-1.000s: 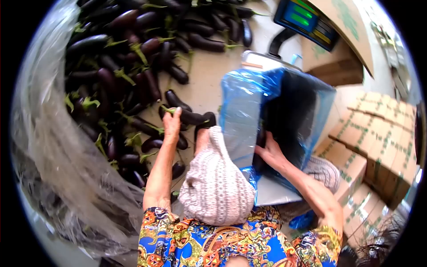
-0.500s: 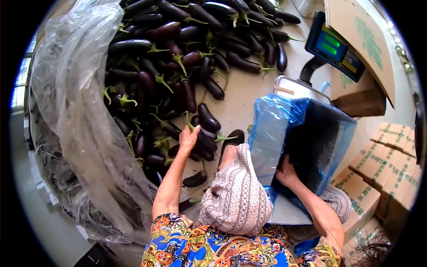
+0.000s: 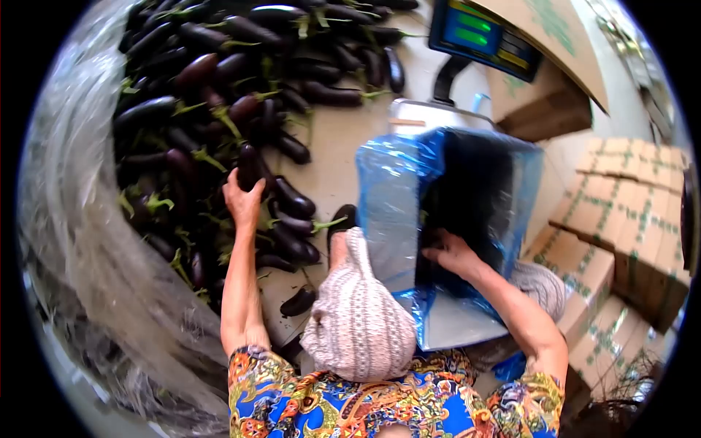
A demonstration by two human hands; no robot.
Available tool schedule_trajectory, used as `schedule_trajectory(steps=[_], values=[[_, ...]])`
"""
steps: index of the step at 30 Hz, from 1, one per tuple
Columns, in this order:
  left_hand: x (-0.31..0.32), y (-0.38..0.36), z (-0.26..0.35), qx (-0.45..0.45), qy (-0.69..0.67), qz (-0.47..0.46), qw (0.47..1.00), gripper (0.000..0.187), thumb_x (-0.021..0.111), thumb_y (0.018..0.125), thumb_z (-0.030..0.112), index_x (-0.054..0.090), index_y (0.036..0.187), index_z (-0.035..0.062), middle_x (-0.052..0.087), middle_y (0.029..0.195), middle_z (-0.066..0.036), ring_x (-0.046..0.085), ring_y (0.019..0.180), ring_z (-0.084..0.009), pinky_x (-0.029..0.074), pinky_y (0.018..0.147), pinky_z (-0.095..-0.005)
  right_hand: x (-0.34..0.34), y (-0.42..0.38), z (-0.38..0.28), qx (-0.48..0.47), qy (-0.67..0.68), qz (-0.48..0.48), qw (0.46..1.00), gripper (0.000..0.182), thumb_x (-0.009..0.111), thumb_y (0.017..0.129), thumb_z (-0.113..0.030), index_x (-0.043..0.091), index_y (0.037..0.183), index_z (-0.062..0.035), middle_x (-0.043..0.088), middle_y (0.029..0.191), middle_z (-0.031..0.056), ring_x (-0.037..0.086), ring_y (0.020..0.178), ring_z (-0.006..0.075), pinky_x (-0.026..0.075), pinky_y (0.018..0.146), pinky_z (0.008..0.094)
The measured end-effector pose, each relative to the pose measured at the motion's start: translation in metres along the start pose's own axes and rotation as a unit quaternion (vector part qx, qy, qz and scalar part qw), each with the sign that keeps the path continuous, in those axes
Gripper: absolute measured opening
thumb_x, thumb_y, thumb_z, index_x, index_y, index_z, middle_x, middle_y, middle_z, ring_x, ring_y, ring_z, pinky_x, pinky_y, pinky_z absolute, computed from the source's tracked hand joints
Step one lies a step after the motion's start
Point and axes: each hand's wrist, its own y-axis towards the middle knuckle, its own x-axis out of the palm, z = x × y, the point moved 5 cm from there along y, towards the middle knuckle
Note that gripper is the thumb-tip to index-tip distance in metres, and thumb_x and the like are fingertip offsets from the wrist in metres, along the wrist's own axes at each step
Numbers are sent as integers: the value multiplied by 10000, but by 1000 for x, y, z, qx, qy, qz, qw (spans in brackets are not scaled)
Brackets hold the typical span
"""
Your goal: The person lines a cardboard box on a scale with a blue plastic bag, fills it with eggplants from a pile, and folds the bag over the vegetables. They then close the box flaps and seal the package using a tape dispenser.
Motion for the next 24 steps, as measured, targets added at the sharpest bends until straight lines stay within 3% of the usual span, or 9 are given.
schedule_trajectory(steps=[3, 5, 9, 11, 13, 16, 20, 23, 24], values=[[-42, -51, 121, 180, -134, -48, 973, 562, 786, 679, 63, 607, 1211, 84, 547, 1096, -113, 575, 963, -282, 486, 863, -366, -22, -4, -19, -27, -6, 45, 999, 501, 685, 841, -269, 563, 1221, 35, 656, 1124, 234, 638, 1038, 352, 505, 897, 389], [-65, -84, 194, 363, -145, -34, 920, 607, 764, 631, 8, 615, 1209, 118, 545, 1077, -91, 563, 959, -279, 484, 855, -382, -25, -11, -39, 115, 192, 8, 975, 489, 630, 911, -341, 567, 1233, 21, 647, 1150, 179, 612, 1067, 297, 503, 886, 379], [-78, -147, 308, 658, -171, -141, 720, 667, 758, 586, 34, 625, 1228, 156, 552, 1113, -78, 558, 1012, -279, 467, 878, -370, -36, -17, -48, 127, 350, -72, 925, 728, 483, 941, -621, 494, 1329, -5, 585, 1253, 143, 578, 1119, 264, 476, 941, 352], [-51, -179, 338, 710, -184, -257, 630, 659, 744, 643, 75, 599, 1277, 177, 565, 1123, -79, 562, 1012, -268, 461, 866, -378, -39, -34, -73, 74, 500, -145, 851, 766, 415, 947, -655, 462, 1361, -13, 557, 1297, 144, 560, 1172, 254, 464, 985, 370], [-12, -194, 345, 686, -230, -378, 577, 677, 718, 703, 64, 532, 1347, 155, 582, 1103, -111, 570, 1011, -289, 467, 854, -405, -47, -49, -90, 46, 562, -139, 814, 654, 357, 1002, -569, 490, 1340, -25, 595, 1245, 140, 597, 1137, 209, 480, 996, 372], [34, -210, 324, 599, -215, -525, 564, 642, 665, 749, 42, 468, 1359, 78, 602, 1040, -177, 588, 979, -370, 481, 861, -433, -43, -32, -39, 23, 466, -49, 883, 433, 517, 986, -373, 547, 1257, -36, 634, 1145, 108, 629, 1029, 201, 505, 918, 328], [14, -189, 310, 508, -332, -465, 644, 402, 671, 804, 55, 603, 1200, 44, 649, 905, -152, 630, 853, -346, 524, 757, -415, -17, 0, 19, 31, 298, -29, 954, 258, 576, 909, -169, 563, 1148, -73, 604, 1000, 42, 575, 890, 140, 480, 770, 279], [-11, -151, 291, 362, -402, -441, 716, 322, 670, 831, -3, 649, 1148, 46, 695, 935, -134, 684, 834, -261, 549, 753, -341, -6, -11, -8, 71, 258, 8, 963, 463, 579, 918, -254, 499, 1324, -45, 601, 1167, 49, 575, 990, 195, 478, 862, 325], [-14, -135, 274, 349, -362, -392, 770, 296, 662, 853, -9, 662, 1143, 51, 713, 934, -107, 693, 829, -193, 555, 764, -303, -9, -15, -13, 85, 258, 9, 962, 504, 554, 893, -165, 472, 1366, -13, 586, 1271, 132, 581, 1085, 276, 472, 930, 368]])
